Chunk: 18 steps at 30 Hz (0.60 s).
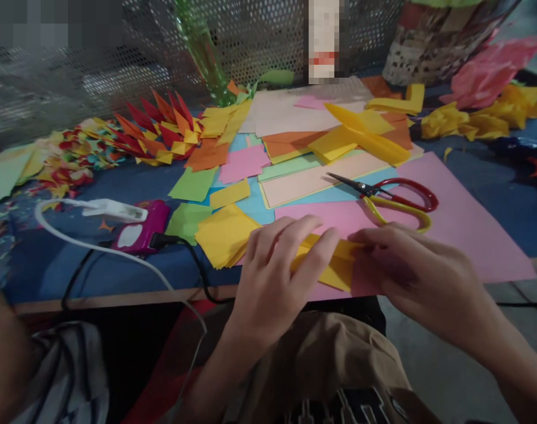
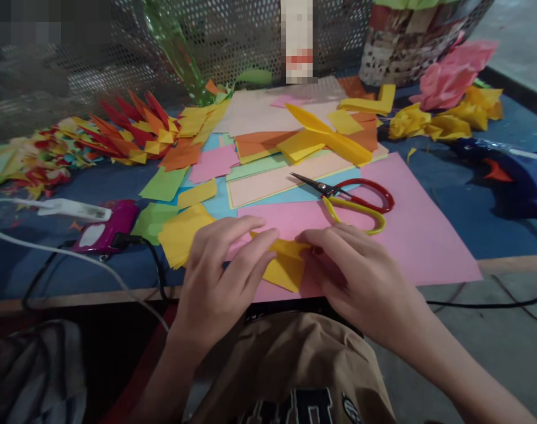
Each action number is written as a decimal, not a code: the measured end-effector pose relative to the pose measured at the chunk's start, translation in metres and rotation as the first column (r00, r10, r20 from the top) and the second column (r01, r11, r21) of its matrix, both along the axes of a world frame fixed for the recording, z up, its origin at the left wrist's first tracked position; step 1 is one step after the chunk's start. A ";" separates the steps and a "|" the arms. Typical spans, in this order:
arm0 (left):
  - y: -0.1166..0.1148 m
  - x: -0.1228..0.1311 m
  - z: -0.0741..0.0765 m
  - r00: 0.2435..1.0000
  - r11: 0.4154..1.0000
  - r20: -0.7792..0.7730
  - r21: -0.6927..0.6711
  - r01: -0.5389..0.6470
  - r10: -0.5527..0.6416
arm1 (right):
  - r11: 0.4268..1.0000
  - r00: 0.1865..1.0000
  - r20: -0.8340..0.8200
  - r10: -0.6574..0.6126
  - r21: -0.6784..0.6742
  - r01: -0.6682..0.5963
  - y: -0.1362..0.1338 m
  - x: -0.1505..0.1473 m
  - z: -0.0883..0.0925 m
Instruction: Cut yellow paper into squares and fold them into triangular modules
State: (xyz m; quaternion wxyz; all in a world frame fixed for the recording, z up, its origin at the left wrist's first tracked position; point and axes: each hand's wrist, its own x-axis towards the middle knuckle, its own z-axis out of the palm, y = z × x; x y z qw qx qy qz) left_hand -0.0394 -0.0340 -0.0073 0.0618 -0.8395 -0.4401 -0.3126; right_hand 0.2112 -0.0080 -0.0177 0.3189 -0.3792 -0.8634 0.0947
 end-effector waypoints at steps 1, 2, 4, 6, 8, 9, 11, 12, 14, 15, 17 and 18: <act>-0.003 -0.001 0.001 1.000 0.999 -0.009 0.043 -0.009 0.010 | 1.000 1.000 0.001 -0.025 -0.010 0.025 0.001 -0.001 0.000; -0.005 -0.003 0.002 0.999 0.999 -0.035 0.046 0.010 -0.008 | 0.999 0.999 0.001 -0.051 -0.019 0.051 0.002 -0.002 -0.001; -0.007 -0.007 0.004 0.990 0.994 -0.101 -0.059 0.090 -0.096 | 0.997 0.997 0.020 -0.078 -0.017 0.079 0.003 -0.004 -0.002; -0.006 -0.011 0.004 0.980 0.986 -0.150 -0.124 0.116 -0.134 | 0.996 0.996 0.053 -0.074 0.050 0.071 0.004 -0.005 -0.003; -0.003 -0.011 0.003 0.979 0.991 -0.166 -0.089 0.102 -0.115 | 0.990 0.995 0.091 -0.050 0.138 0.037 0.005 -0.005 -0.004; -0.002 -0.010 0.003 0.980 0.992 -0.161 -0.061 0.106 -0.115 | 0.986 0.993 0.113 -0.026 0.164 0.007 0.006 -0.004 -0.004; -0.001 -0.006 0.002 0.979 0.989 -0.142 -0.025 0.143 -0.145 | 0.985 0.985 0.167 0.034 0.162 -0.062 0.009 -0.002 -0.004; -0.002 -0.004 0.003 0.977 0.986 -0.136 -0.018 0.164 -0.165 | 0.984 0.978 0.200 0.065 0.149 -0.096 0.010 -0.001 -0.003; -0.004 0.001 0.004 0.969 0.980 -0.151 -0.027 0.195 -0.197 | 0.982 0.965 0.244 0.098 0.133 -0.133 0.012 0.000 -0.003; -0.004 0.002 0.004 0.966 0.979 -0.161 -0.041 0.197 -0.202 | 0.982 0.963 0.252 0.095 0.137 -0.132 0.012 0.000 -0.002; -0.005 0.002 0.004 0.969 0.983 -0.172 -0.073 0.166 -0.176 | 0.982 0.964 0.257 0.074 0.150 -0.115 0.012 -0.001 -0.002; -0.004 0.000 0.004 0.972 0.986 -0.177 -0.087 0.141 -0.155 | 0.981 0.964 0.257 0.067 0.158 -0.110 0.011 -0.001 -0.002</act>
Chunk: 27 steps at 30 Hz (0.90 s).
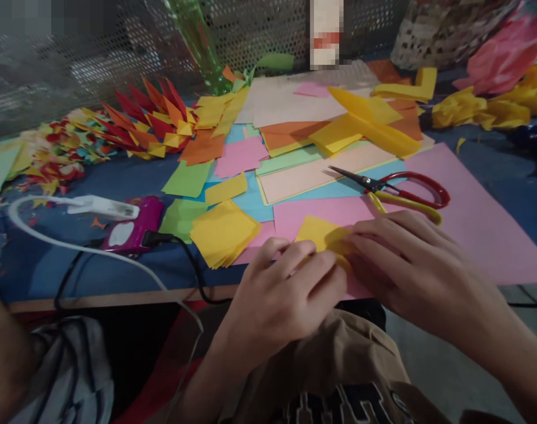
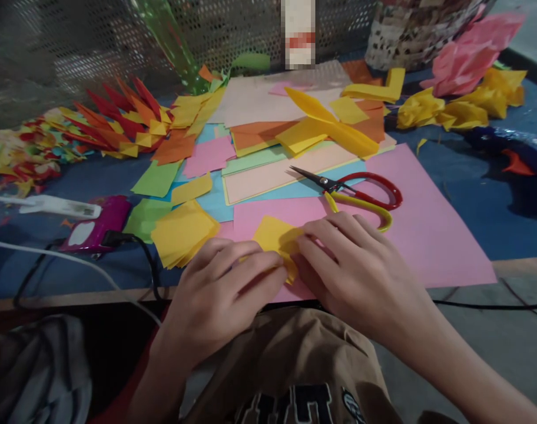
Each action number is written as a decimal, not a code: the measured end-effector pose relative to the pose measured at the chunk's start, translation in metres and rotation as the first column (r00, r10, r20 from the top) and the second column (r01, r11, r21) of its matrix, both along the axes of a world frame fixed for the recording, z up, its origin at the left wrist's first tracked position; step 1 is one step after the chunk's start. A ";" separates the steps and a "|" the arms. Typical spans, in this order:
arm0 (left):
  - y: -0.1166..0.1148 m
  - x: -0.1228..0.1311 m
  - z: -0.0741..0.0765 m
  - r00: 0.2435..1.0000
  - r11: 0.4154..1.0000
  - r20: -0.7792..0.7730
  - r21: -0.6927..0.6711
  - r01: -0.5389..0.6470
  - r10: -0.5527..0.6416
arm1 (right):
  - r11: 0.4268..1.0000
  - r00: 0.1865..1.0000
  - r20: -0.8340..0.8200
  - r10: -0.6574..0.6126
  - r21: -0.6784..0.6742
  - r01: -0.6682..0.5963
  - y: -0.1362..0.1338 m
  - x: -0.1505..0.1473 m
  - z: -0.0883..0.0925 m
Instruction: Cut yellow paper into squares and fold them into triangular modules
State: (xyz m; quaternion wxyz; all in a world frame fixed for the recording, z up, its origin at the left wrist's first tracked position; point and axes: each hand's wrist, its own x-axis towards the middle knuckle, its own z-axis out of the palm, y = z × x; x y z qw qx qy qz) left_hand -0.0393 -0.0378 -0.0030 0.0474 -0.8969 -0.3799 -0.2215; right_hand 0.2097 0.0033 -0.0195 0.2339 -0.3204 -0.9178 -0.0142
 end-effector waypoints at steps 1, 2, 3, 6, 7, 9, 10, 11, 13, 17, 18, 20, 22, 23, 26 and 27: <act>0.001 -0.002 0.000 1.000 1.000 -0.001 -0.012 -0.024 0.024 | 1.000 1.000 -0.002 0.005 0.006 -0.005 -0.001 0.000 0.000; 0.003 -0.005 0.000 0.999 0.999 -0.001 -0.026 -0.040 0.040 | 1.000 1.000 -0.006 0.022 0.007 -0.022 -0.001 0.000 -0.001; 0.004 -0.009 -0.001 0.999 0.998 0.002 -0.044 -0.045 0.045 | 0.999 0.999 -0.016 0.047 0.007 -0.047 -0.001 0.000 -0.003; 0.009 -0.017 -0.002 0.999 0.992 0.032 -0.123 -0.017 0.021 | 0.993 0.992 -0.042 0.117 0.009 -0.117 -0.002 0.003 -0.008; 0.010 -0.019 -0.003 0.998 0.989 0.056 -0.149 -0.002 0.011 | 0.992 0.991 -0.042 0.126 0.009 -0.126 -0.002 0.005 -0.010; 0.012 -0.019 -0.004 0.992 0.983 0.126 -0.181 0.015 0.008 | 0.989 0.988 -0.051 0.145 0.010 -0.145 -0.002 0.008 -0.011; 0.013 -0.018 -0.005 0.986 0.980 0.163 -0.197 0.015 0.018 | 0.987 0.985 -0.069 0.159 0.009 -0.159 -0.002 0.009 -0.011; 0.013 -0.016 -0.005 0.980 0.976 0.197 -0.217 0.006 0.037 | 0.984 0.980 -0.093 0.175 0.001 -0.176 -0.002 0.011 -0.010; 0.014 -0.010 -0.006 0.964 0.959 0.244 -0.282 -0.038 0.109 | 0.974 0.965 -0.141 0.221 -0.018 -0.226 -0.002 0.014 -0.007; 0.017 0.000 -0.003 0.928 0.907 0.279 -0.405 -0.118 0.246 | 0.962 0.959 -0.094 0.267 -0.028 -0.270 -0.006 0.020 -0.008; 0.018 0.001 -0.002 0.924 0.896 0.279 -0.425 -0.125 0.261 | 0.962 0.962 -0.061 0.268 -0.027 -0.270 -0.008 0.021 -0.009; 0.020 0.003 0.001 0.919 0.880 0.275 -0.457 -0.133 0.282 | 0.962 0.963 -0.012 0.270 -0.038 -0.270 -0.011 0.024 -0.013; 0.021 0.004 0.003 0.914 0.867 0.275 -0.478 -0.139 0.298 | 0.964 0.966 -0.003 0.260 -0.060 -0.259 -0.014 0.025 -0.015; 0.022 0.004 0.003 0.911 0.862 0.276 -0.487 -0.142 0.307 | 0.965 0.967 -0.006 0.253 -0.069 -0.253 -0.015 0.025 -0.015; 0.023 0.006 0.003 0.900 0.845 0.283 -0.513 -0.150 0.331 | 0.967 0.969 -0.003 0.246 -0.072 -0.246 -0.014 0.024 -0.013; 0.023 0.007 0.002 0.896 0.841 0.285 -0.519 -0.154 0.340 | 0.967 0.969 0.000 0.247 -0.067 -0.246 -0.014 0.024 -0.012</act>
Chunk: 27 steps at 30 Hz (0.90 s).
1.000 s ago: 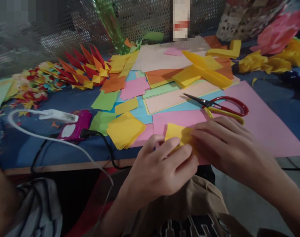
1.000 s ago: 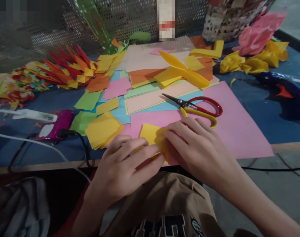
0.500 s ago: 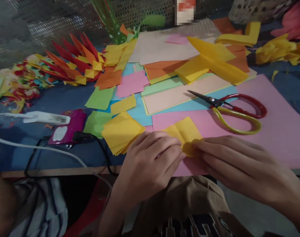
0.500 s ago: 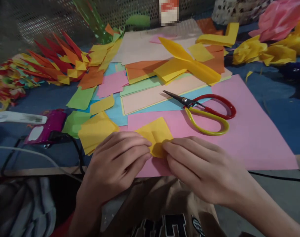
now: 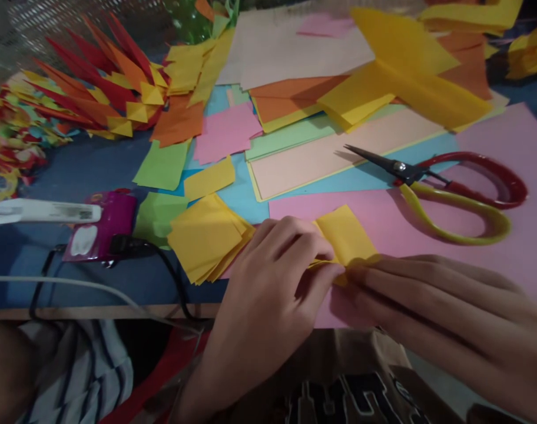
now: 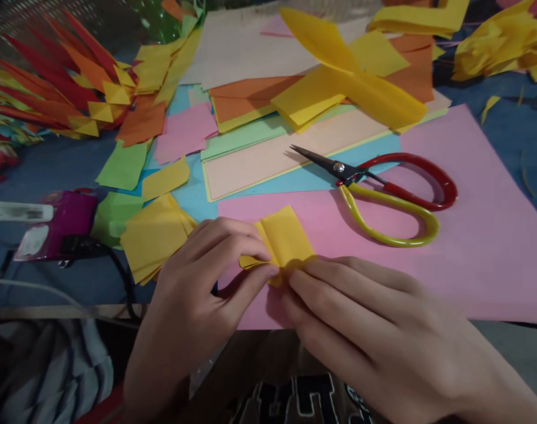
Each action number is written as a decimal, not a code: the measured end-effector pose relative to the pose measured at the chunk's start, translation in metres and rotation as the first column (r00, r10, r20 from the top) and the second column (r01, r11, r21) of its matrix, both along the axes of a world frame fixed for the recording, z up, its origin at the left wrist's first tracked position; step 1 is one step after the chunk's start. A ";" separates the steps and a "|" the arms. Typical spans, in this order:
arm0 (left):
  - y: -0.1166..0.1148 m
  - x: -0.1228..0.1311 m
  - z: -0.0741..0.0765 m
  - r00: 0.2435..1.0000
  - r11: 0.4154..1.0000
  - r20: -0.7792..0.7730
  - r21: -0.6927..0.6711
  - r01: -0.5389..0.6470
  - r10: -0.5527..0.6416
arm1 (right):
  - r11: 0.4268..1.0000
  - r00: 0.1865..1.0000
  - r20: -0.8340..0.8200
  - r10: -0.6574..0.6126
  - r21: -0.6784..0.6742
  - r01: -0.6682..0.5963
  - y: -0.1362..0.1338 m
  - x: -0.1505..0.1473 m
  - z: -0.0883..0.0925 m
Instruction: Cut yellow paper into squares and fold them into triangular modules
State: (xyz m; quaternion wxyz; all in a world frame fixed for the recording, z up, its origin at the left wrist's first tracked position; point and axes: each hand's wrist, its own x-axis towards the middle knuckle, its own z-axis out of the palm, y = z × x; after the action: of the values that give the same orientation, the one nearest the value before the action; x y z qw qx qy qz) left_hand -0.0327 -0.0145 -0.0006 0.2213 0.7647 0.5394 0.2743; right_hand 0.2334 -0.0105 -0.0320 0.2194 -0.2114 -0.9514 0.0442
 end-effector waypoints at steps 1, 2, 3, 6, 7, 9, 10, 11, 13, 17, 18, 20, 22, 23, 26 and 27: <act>0.000 0.000 0.000 1.000 1.000 0.002 -0.008 -0.006 0.006 | 1.000 1.000 0.000 0.001 0.005 -0.001 0.001 0.000 0.001; 0.000 0.001 -0.001 1.000 1.000 0.005 -0.011 -0.011 0.011 | 1.000 1.000 0.001 0.003 0.009 -0.003 0.001 0.000 0.002; 0.001 0.001 -0.001 1.000 1.000 0.006 -0.014 -0.013 0.013 | 1.000 1.000 0.005 0.006 0.010 -0.006 0.002 -0.001 0.002; 0.002 0.001 -0.002 1.000 1.000 0.001 -0.014 -0.007 0.007 | 1.000 1.000 0.009 0.019 0.022 -0.019 0.003 -0.003 0.003; 0.002 0.001 -0.001 1.000 1.000 0.000 -0.009 -0.005 0.005 | 1.000 1.000 -0.008 0.020 0.019 -0.020 0.003 -0.004 0.003; 0.004 0.002 -0.001 1.000 1.000 -0.002 -0.007 -0.001 0.001 | 1.000 0.999 -0.047 0.020 -0.014 -0.020 0.003 -0.008 0.004; 0.004 0.002 -0.001 1.000 1.000 -0.004 -0.007 -0.001 0.001 | 0.999 0.998 -0.066 0.024 -0.039 -0.026 0.002 -0.010 0.004; 0.003 0.002 -0.001 1.000 1.000 -0.005 -0.002 -0.001 0.001 | 0.998 0.996 -0.084 0.027 -0.062 -0.032 0.001 -0.012 0.004; -0.001 0.000 -0.002 1.000 0.998 -0.020 0.068 -0.010 0.011 | 0.995 0.994 -0.103 0.024 -0.099 -0.034 0.000 -0.015 0.005; -0.019 -0.014 -0.005 0.973 0.923 -0.229 0.367 0.121 -0.036 | 0.988 0.988 -0.153 -0.031 -0.153 0.007 -0.003 -0.018 0.006; -0.023 -0.019 -0.006 0.951 0.908 -0.307 0.384 0.168 -0.046 | 0.987 0.987 -0.157 -0.033 -0.160 0.007 -0.003 -0.018 0.006; -0.029 -0.025 -0.009 0.921 0.885 -0.388 0.415 0.211 -0.037 | 0.990 0.990 -0.138 -0.014 -0.139 -0.005 -0.003 -0.017 0.005; -0.032 -0.027 -0.010 0.922 0.871 -0.387 0.457 0.180 0.013 | 0.997 0.995 -0.096 0.008 -0.082 -0.016 -0.002 -0.015 0.002; -0.033 -0.027 -0.011 0.927 0.872 -0.375 0.463 0.161 0.027 | 0.999 0.997 -0.076 0.021 -0.048 -0.025 -0.001 -0.014 0.001; -0.035 -0.021 -0.013 0.942 0.894 -0.333 0.435 0.109 0.047 | 0.999 0.997 -0.065 0.031 -0.020 -0.033 0.001 -0.015 0.000; -0.036 -0.019 -0.014 0.944 0.891 -0.326 0.441 0.103 0.052 | 0.999 0.997 -0.069 0.019 -0.033 -0.021 0.001 -0.016 0.000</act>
State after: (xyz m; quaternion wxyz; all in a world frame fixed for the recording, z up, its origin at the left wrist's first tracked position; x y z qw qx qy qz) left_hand -0.0514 -0.0508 -0.0142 -0.0523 0.8370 0.4798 0.2579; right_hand 0.2171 -0.0096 -0.0320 0.2481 -0.2038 -0.9445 0.0696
